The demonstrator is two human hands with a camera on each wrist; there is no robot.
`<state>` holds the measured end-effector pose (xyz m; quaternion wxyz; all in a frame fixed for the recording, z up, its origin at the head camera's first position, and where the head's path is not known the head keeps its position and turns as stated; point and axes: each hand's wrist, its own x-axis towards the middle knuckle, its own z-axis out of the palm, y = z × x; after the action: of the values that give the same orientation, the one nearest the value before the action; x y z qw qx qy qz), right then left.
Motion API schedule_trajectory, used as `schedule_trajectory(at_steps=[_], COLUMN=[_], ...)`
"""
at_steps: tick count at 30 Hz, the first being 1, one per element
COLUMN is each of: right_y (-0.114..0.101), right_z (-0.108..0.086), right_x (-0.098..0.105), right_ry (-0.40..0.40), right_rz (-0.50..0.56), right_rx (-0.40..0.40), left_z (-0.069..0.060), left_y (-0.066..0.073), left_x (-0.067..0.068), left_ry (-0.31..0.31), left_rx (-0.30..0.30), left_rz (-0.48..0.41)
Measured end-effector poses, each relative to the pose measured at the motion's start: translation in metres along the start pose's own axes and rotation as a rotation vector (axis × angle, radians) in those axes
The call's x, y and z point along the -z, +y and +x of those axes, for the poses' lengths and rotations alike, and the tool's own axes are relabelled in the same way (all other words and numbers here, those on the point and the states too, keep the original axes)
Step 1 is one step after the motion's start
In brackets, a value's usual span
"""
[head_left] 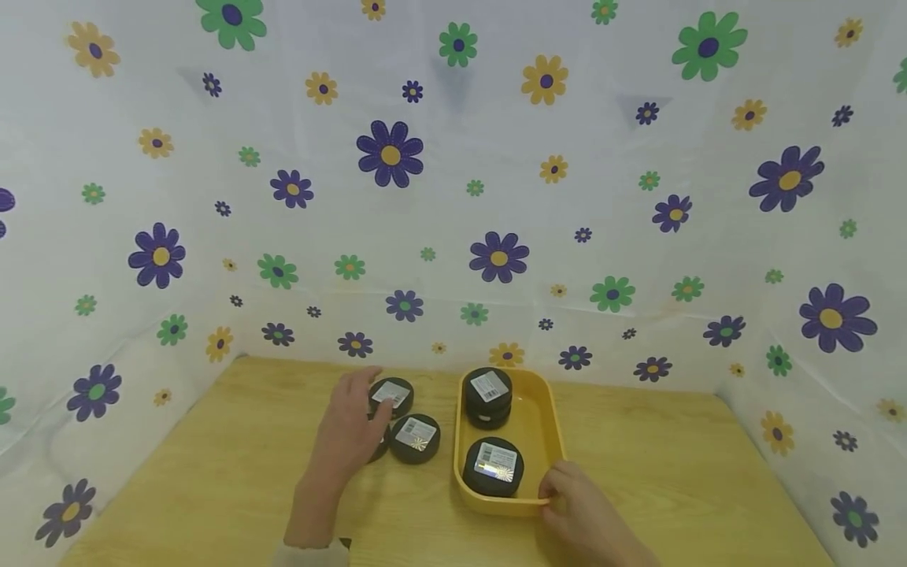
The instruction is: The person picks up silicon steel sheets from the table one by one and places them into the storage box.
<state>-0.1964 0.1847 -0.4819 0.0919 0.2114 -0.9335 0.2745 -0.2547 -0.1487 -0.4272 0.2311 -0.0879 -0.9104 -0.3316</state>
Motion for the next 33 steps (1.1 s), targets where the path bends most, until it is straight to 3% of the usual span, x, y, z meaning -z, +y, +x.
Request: schedule_trajectory(at_steps=[11,19,33], right_y=[0.0,-0.001,0.002], right_z=[0.006,0.005,-0.001], right_x=[0.004,0.007,0.003], right_ry=[-0.053,-0.145,-0.024], right_rz=[0.009,0.025,0.012], right_rx=[0.014,-0.076,0.028], left_z=[0.0,0.0,-0.003], left_y=[-0.009,-0.021,-0.021], left_x=[0.004,-0.004,0.008], left_ry=[-0.069,-0.088,-0.096], left_rx=[0.097,0.119,0.084], left_rz=[-0.018,0.001,0.099])
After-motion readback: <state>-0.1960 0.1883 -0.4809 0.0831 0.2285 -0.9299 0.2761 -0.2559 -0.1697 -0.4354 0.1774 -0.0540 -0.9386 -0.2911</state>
